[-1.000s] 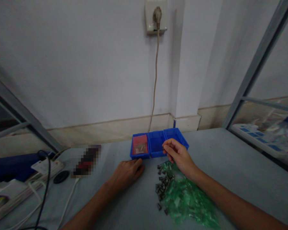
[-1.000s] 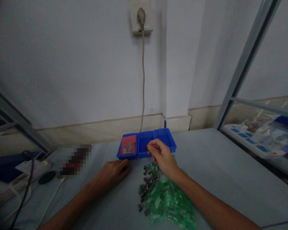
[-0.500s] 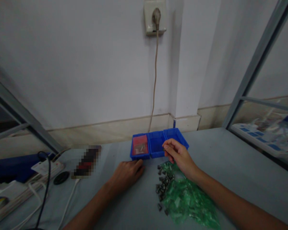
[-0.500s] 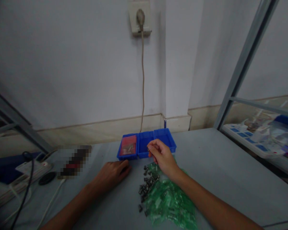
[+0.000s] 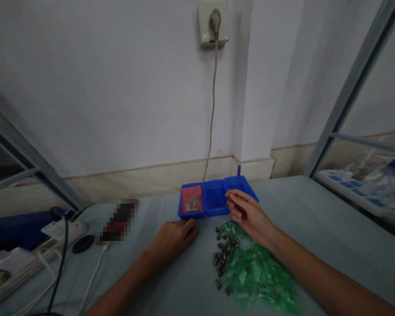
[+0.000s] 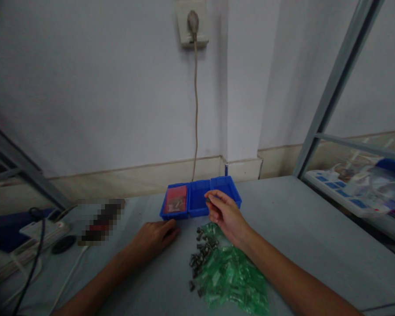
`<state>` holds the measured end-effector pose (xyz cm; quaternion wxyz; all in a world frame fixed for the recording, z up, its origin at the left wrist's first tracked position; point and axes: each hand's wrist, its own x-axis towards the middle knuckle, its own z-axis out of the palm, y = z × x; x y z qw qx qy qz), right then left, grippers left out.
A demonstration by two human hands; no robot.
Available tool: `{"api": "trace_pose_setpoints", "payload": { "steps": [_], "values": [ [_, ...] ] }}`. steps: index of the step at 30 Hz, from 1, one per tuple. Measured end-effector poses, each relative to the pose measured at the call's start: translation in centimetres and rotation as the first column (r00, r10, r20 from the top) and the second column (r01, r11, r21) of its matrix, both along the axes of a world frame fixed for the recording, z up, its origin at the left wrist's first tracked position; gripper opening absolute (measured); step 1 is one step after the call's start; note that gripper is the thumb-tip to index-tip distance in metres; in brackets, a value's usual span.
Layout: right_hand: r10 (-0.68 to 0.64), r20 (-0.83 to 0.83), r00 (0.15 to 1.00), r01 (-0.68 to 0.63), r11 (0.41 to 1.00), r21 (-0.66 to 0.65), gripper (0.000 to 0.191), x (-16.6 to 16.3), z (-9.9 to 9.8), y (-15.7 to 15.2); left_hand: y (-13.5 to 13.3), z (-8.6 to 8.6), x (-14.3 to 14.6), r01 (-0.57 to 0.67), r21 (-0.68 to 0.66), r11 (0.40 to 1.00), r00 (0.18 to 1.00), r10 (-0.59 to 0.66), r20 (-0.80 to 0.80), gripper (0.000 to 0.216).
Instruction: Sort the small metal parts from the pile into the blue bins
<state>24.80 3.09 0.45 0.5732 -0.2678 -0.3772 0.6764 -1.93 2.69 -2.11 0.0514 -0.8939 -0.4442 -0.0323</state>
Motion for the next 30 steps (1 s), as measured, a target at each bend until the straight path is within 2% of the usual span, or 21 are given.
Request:
{"api": "trace_pose_setpoints", "payload": {
  "steps": [3, 6, 9, 11, 15, 17, 21, 26, 30],
  "values": [
    [-0.049, 0.115, 0.992, 0.042, 0.997, 0.061, 0.020, 0.0, -0.1, 0.1, -0.1, 0.2, 0.1, -0.003, -0.009, 1.000, 1.000, 0.003, 0.007, 0.021],
    [-0.161, 0.331, 0.930, 0.093, 0.972, 0.214, 0.019, -0.1, -0.3, 0.0, -0.1, 0.3, 0.1, -0.010, -0.016, 1.000, 1.000, 0.010, 0.005, 0.021],
    [-0.322, 0.500, 0.804, 0.113, 0.908, 0.404, 0.015, -0.3, -0.4, -0.3, -0.1, 0.3, 0.1, -0.015, -0.024, 1.000, 1.000, 0.015, 0.005, 0.021],
    [-0.407, 0.546, 0.732, 0.102, 0.858, 0.503, 0.012, -0.4, -0.4, -0.6, 0.0, 0.1, 0.0, -0.017, -0.024, 1.000, 1.000, 0.017, 0.007, 0.020],
    [-0.488, 0.577, 0.655, 0.057, 0.793, 0.606, 0.012, -0.6, -0.5, -1.2, 0.0, -0.1, -0.1, -0.010, -0.009, 1.000, 1.000, 0.010, 0.017, 0.020],
    [-0.486, 0.584, 0.650, 0.044, 0.792, 0.609, 0.013, -0.6, -0.5, -1.3, 0.1, -0.2, -0.1, -0.012, -0.006, 1.000, 1.000, 0.012, 0.020, 0.021],
    [-0.422, 0.584, 0.694, 0.062, 0.842, 0.535, 0.013, -0.6, -0.4, -1.2, 0.2, -0.4, -0.2, -0.007, 0.000, 1.000, 1.000, 0.007, 0.020, 0.021],
    [-0.226, 0.486, 0.844, 0.060, 0.941, 0.333, 0.022, -0.5, -0.2, -0.7, 0.2, -0.3, -0.2, -0.006, -0.002, 1.000, 1.000, 0.006, 0.014, 0.021],
    [-0.164, 0.340, 0.926, 0.095, 0.973, 0.210, 0.023, -0.4, -0.2, -0.5, 0.1, -0.3, -0.2, -0.018, -0.016, 1.000, 1.000, 0.018, 0.019, 0.023]
  ]
}}
